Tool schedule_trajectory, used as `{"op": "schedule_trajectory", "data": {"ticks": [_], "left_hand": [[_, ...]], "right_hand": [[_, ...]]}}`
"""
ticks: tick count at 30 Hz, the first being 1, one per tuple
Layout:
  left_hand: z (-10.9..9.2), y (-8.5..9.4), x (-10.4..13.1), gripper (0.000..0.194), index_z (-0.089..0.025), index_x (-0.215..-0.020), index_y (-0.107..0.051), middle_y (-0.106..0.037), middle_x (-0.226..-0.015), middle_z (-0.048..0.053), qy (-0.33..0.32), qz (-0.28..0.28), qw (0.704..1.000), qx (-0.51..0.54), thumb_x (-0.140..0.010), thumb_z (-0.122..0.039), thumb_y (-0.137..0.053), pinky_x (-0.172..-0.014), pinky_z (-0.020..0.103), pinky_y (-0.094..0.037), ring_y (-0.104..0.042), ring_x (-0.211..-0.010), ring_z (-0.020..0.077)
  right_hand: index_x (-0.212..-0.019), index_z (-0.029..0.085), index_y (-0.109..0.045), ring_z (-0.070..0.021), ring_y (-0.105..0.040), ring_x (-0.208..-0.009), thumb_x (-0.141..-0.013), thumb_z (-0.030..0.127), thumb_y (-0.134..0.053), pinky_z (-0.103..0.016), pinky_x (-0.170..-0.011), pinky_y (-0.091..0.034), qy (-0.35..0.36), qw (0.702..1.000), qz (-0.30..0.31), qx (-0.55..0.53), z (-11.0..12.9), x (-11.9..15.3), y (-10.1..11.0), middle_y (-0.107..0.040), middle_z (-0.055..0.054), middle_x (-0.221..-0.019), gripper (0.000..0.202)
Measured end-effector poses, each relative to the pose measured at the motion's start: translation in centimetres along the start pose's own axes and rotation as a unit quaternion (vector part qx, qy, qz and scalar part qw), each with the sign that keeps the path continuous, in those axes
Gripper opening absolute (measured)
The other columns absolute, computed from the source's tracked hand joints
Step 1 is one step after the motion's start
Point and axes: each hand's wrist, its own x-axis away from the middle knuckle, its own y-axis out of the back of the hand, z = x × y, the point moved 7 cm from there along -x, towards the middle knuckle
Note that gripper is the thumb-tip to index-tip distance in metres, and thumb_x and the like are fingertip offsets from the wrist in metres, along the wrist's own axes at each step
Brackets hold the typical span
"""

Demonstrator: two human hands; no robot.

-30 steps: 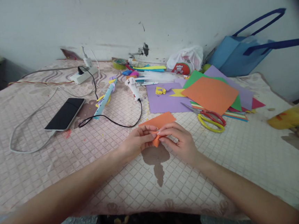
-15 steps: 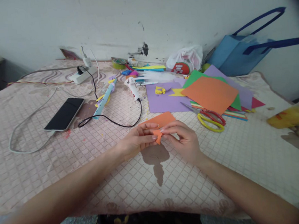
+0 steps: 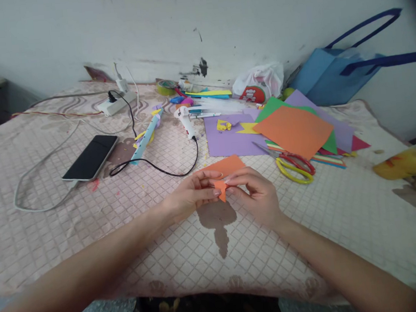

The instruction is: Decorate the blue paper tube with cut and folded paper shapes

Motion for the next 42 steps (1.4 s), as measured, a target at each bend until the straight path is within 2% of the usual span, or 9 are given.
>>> {"op": "schedule_trajectory", "data": {"ticks": [11,18,30,34,38,42], "left_hand": [[0.3,-0.2,-0.1,0.04,-0.016,-0.105,-0.059,-0.067,-0.082,0.0,0.003,0.014,1.0,-0.003,-0.068,-0.008,-0.074,-0.07,0.022,-0.046,-0.063,-0.071,0.0089],[0.4,-0.6,-0.1,0.039,-0.016,-0.106,-0.059,-0.068,-0.082,0.001,0.028,0.052,0.997,0.052,-0.071,-0.008,-0.073,-0.071,0.022,-0.049,-0.064,-0.07,0.0087],[1.1,-0.9,0.0,0.045,-0.017,-0.113,-0.058,-0.067,-0.084,0.0,0.066,0.078,0.991,0.085,-0.071,-0.007,-0.072,-0.068,0.019,-0.048,-0.064,-0.071,0.0079],[0.8,-1.0,0.1,0.041,-0.017,-0.112,-0.057,-0.066,-0.084,0.001,0.04,0.074,0.994,0.066,-0.073,-0.01,-0.071,-0.071,0.02,-0.048,-0.064,-0.072,0.0082],[0.4,-0.7,0.1,0.038,-0.017,-0.107,-0.058,-0.064,-0.081,-0.001,0.008,0.037,0.999,0.012,-0.073,-0.012,-0.073,-0.071,0.023,-0.047,-0.062,-0.07,0.0085],[-0.2,-0.4,0.0,0.029,-0.015,-0.094,-0.06,-0.064,-0.082,0.0,-0.045,0.011,0.997,-0.066,-0.07,-0.019,-0.075,-0.07,0.024,-0.045,-0.061,-0.071,0.0094]], "right_hand": [[-0.091,0.027,-0.067,-0.0175,-0.062,-0.085,-0.082,0.014,-0.062,-0.036,-0.075,-0.052,-0.015,1.0,0.007,-0.014,-0.1,0.1,-0.2,-0.066,-0.002,-0.088,0.016],[-0.091,0.026,-0.067,-0.0175,-0.062,-0.085,-0.082,0.013,-0.063,-0.036,-0.075,-0.052,-0.027,0.999,0.009,-0.039,-0.1,0.1,-0.3,-0.065,-0.003,-0.088,0.017],[-0.091,0.027,-0.067,-0.0179,-0.062,-0.086,-0.081,0.015,-0.065,-0.037,-0.075,-0.053,-0.019,0.999,0.016,-0.043,0.0,0.3,-0.4,-0.067,-0.002,-0.088,0.015],[-0.09,0.027,-0.067,-0.018,-0.063,-0.085,-0.082,0.017,-0.064,-0.037,-0.075,-0.053,-0.025,0.999,0.015,-0.034,-0.1,0.2,-0.5,-0.067,-0.002,-0.087,0.013],[-0.089,0.027,-0.067,-0.0176,-0.063,-0.083,-0.082,0.018,-0.064,-0.036,-0.074,-0.053,-0.033,0.999,0.022,-0.025,-0.2,0.3,-0.6,-0.067,-0.002,-0.087,0.012],[-0.09,0.026,-0.067,-0.0175,-0.063,-0.085,-0.082,0.017,-0.064,-0.036,-0.075,-0.053,-0.036,0.999,0.027,-0.03,-0.2,0.4,-0.6,-0.067,-0.002,-0.088,0.013]]}}
